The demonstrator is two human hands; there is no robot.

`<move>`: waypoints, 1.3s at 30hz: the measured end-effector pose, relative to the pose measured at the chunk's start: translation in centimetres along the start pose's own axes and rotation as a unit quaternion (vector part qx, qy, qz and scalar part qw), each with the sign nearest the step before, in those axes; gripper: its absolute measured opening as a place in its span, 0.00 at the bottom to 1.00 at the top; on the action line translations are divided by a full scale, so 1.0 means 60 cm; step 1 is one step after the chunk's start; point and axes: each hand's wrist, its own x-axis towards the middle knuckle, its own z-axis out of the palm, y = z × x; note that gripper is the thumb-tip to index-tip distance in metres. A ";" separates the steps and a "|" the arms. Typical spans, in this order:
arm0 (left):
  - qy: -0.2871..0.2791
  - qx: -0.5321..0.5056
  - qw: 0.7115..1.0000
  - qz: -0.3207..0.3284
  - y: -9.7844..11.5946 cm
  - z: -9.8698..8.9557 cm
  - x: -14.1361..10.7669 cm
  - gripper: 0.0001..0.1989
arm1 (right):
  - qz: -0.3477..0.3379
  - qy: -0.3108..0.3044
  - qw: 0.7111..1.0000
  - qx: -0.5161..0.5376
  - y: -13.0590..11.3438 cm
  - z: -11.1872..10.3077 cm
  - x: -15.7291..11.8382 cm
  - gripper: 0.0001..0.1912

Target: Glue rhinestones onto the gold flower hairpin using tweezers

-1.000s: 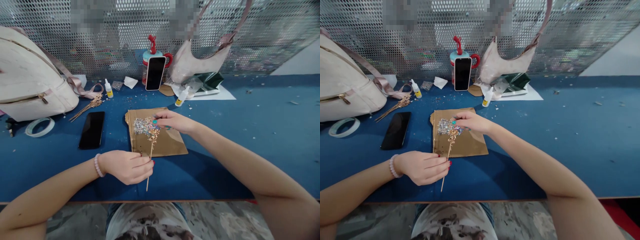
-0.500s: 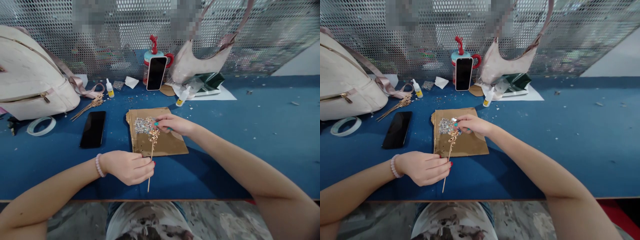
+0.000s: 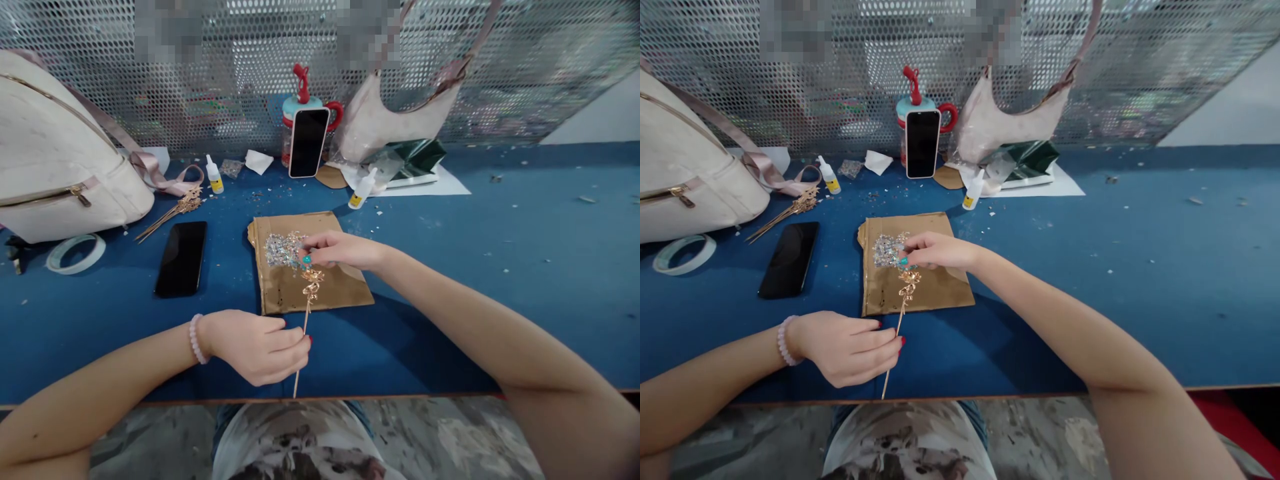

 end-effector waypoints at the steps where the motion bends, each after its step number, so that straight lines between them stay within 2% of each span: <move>1: -0.001 0.000 1.000 0.002 0.001 0.000 0.001 0.14 | -0.001 -0.004 1.000 -0.007 0.000 0.000 -0.001 0.08; 9: -0.001 0.006 1.000 0.007 0.001 0.003 0.001 0.14 | -0.039 -0.026 0.997 -0.061 0.007 -0.003 0.001 0.06; 14: 0.005 0.005 1.000 0.003 0.003 0.002 0.002 0.12 | -0.050 -0.031 0.997 -0.050 0.009 -0.005 0.001 0.05; 39: -0.010 -0.025 1.000 0.003 0.006 0.002 0.006 0.12 | -0.047 -0.036 0.995 -0.076 0.002 -0.001 -0.003 0.03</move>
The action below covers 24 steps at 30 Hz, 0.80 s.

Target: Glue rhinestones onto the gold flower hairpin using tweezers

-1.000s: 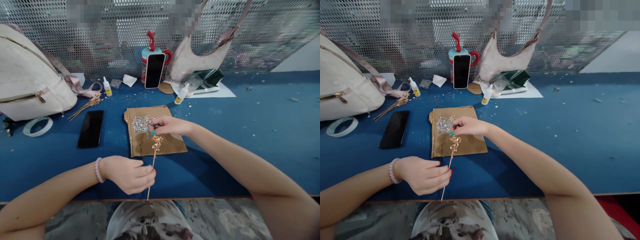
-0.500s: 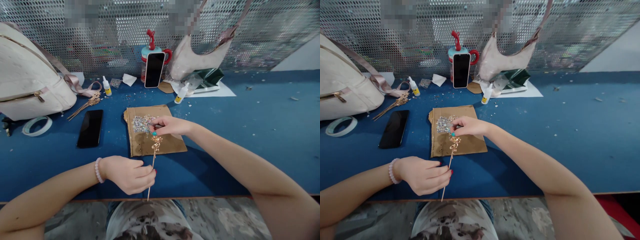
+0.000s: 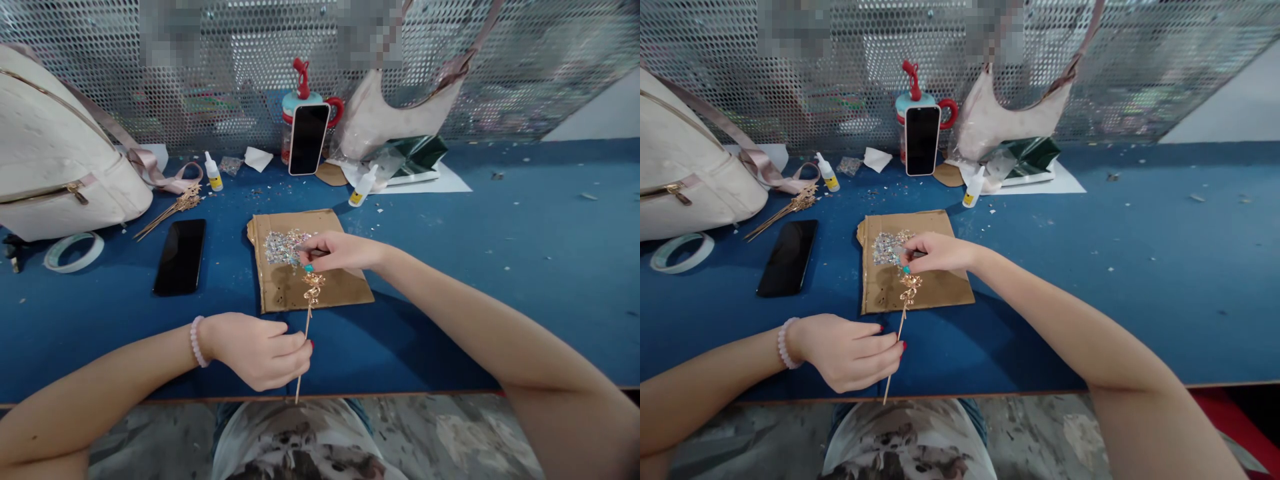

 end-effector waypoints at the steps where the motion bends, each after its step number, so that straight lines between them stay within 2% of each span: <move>1: -0.001 0.003 1.000 0.001 0.000 0.000 0.000 0.12 | 0.001 -0.001 1.000 -0.004 0.000 0.000 0.000 0.04; 7: -0.019 0.020 1.000 0.008 0.001 0.000 0.000 0.13 | -0.003 -0.013 1.000 -0.012 0.001 -0.001 -0.001 0.04; 13: 0.003 0.009 1.000 0.002 0.000 0.001 0.000 0.13 | -0.012 -0.023 0.999 -0.021 0.000 -0.003 -0.001 0.05; 24: 0.008 0.001 1.000 0.003 0.001 0.002 0.001 0.11 | -0.004 -0.019 1.000 -0.020 0.006 -0.004 -0.001 0.04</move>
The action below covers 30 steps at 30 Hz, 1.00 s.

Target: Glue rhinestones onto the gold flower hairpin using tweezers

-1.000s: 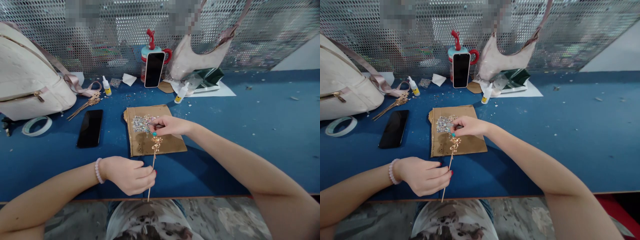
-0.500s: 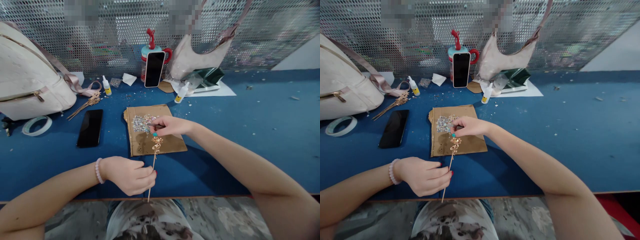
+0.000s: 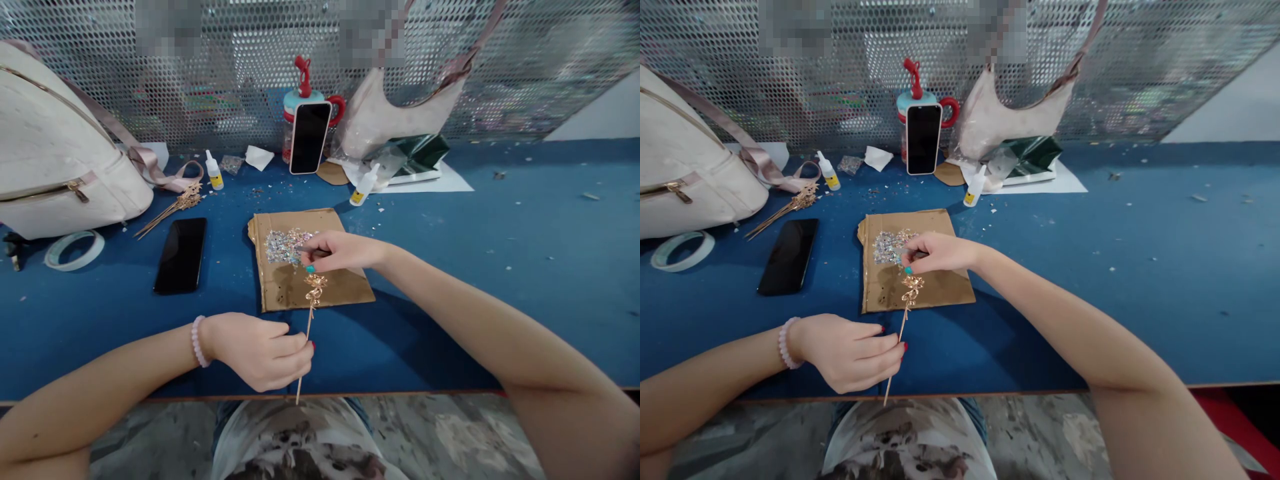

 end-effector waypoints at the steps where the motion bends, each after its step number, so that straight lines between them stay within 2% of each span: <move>1: 0.002 -0.002 1.000 -0.001 0.000 0.000 0.000 0.11 | 0.000 0.000 1.000 -0.001 0.000 0.000 0.000 0.04; 9: -0.004 -0.003 1.000 -0.005 0.002 0.001 -0.001 0.11 | -0.011 -0.021 1.000 -0.015 -0.001 -0.001 0.000 0.04; 20: -0.003 -0.004 1.000 -0.006 0.002 0.001 0.000 0.10 | -0.002 -0.010 1.000 -0.002 0.000 0.000 0.001 0.04; 24: -0.005 -0.009 1.000 -0.005 0.004 0.003 -0.001 0.11 | 0.002 0.013 1.000 -0.001 0.003 -0.001 0.002 0.05; 30: -0.004 -0.003 1.000 0.002 0.003 0.004 -0.002 0.12 | 0.022 0.083 0.995 -0.048 0.003 -0.002 0.003 0.07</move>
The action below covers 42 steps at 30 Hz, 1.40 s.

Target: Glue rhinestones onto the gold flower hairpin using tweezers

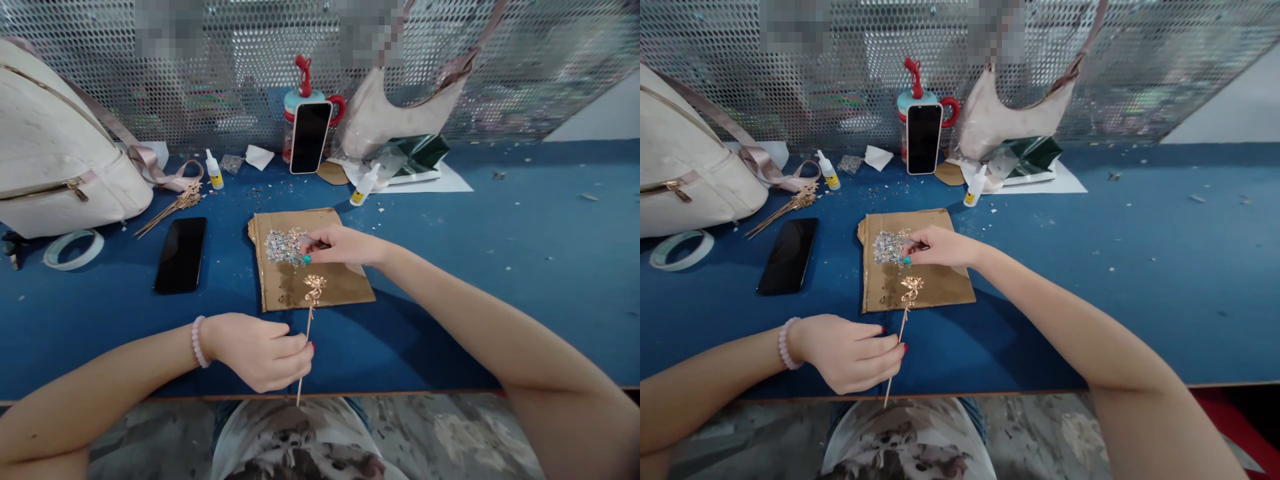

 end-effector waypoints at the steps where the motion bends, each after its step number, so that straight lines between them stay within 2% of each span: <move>1: 0.002 0.002 1.000 0.001 0.000 0.000 0.000 0.11 | 0.004 0.011 1.000 -0.012 0.000 0.000 0.000 0.07; 7: 0.005 0.018 1.000 -0.005 0.000 -0.001 0.002 0.12 | 0.016 0.085 0.990 -0.114 0.002 0.002 0.003 0.08; 11: 0.009 0.005 1.000 -0.002 0.000 -0.001 0.002 0.11 | 0.013 0.104 0.984 -0.145 0.005 0.003 0.003 0.08; 17: 0.007 0.006 1.000 -0.008 -0.001 -0.003 0.001 0.14 | 0.000 0.129 0.981 -0.145 0.004 0.002 0.003 0.06; 21: 0.010 0.027 0.999 -0.018 -0.005 -0.008 -0.002 0.13 | -0.003 0.171 0.977 -0.127 0.004 -0.002 0.001 0.07; 24: -0.005 0.049 0.998 -0.038 -0.008 -0.013 -0.007 0.11 | -0.045 0.192 0.977 -0.084 0.004 -0.003 -0.006 0.11; 28: -0.020 0.073 0.995 -0.061 -0.010 -0.021 -0.016 0.12 | -0.164 0.159 0.972 -0.062 -0.008 0.006 -0.028 0.14; 32: -0.017 0.081 0.994 -0.071 -0.014 -0.027 -0.021 0.11 | -0.299 0.088 0.942 -0.122 -0.032 0.026 -0.050 0.07; 36: -0.008 0.076 0.995 -0.062 -0.018 -0.031 -0.021 0.11 | -0.364 0.028 0.905 -0.220 -0.048 0.047 -0.058 0.12; 38: -0.005 0.077 0.995 -0.060 -0.019 -0.031 -0.020 0.10 | -0.380 0.032 0.881 -0.281 -0.049 0.055 -0.058 0.12; 42: -0.001 0.083 0.995 -0.051 -0.018 -0.031 -0.018 0.10 | -0.427 0.097 0.817 -0.375 -0.045 0.069 -0.057 0.12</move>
